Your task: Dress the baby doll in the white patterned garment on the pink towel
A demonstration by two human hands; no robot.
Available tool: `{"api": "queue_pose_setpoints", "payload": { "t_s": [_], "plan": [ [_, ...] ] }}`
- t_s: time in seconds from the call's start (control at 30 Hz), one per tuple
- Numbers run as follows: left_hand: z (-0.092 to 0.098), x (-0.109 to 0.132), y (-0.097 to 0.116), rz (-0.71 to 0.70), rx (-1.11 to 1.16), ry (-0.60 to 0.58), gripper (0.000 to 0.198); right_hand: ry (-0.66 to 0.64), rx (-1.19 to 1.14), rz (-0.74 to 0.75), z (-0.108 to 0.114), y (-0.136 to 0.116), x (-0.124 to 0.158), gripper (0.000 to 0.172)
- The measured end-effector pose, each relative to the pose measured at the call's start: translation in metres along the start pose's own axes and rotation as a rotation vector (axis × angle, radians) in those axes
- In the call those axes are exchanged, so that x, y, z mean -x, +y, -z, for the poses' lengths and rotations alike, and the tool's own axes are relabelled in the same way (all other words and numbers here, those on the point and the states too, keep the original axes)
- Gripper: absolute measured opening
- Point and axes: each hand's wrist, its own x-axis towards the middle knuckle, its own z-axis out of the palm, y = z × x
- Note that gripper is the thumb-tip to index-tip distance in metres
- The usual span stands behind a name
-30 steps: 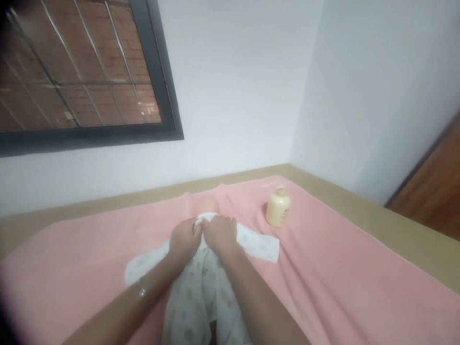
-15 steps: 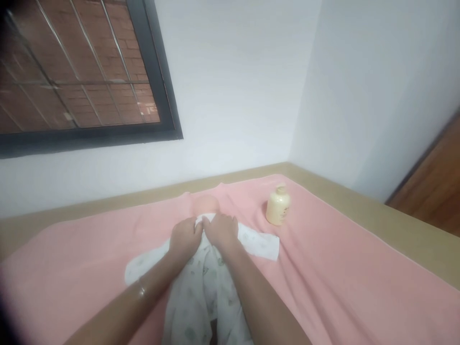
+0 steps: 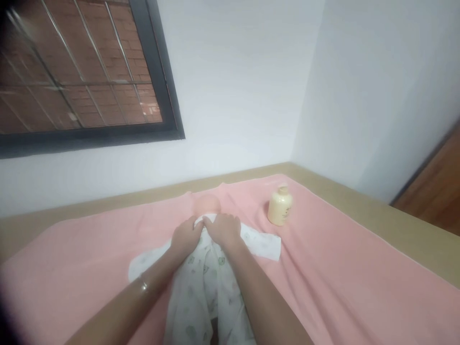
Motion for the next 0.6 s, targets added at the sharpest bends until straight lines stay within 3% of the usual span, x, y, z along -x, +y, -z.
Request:
{"api": "queue_pose_setpoints", "payload": {
  "t_s": [0.17,0.6],
  "plan": [
    [-0.006,-0.0014,-0.0042,0.003,0.048,0.036,0.034,0.091,0.008,-0.013,-0.0025,-0.0018,0.0036,0.061],
    [-0.0065,-0.0004,-0.004,-0.008,0.038,0.051,0.033,0.095,-0.024,-0.012,-0.0038,-0.0004,0.0031,0.058]
  ]
}}
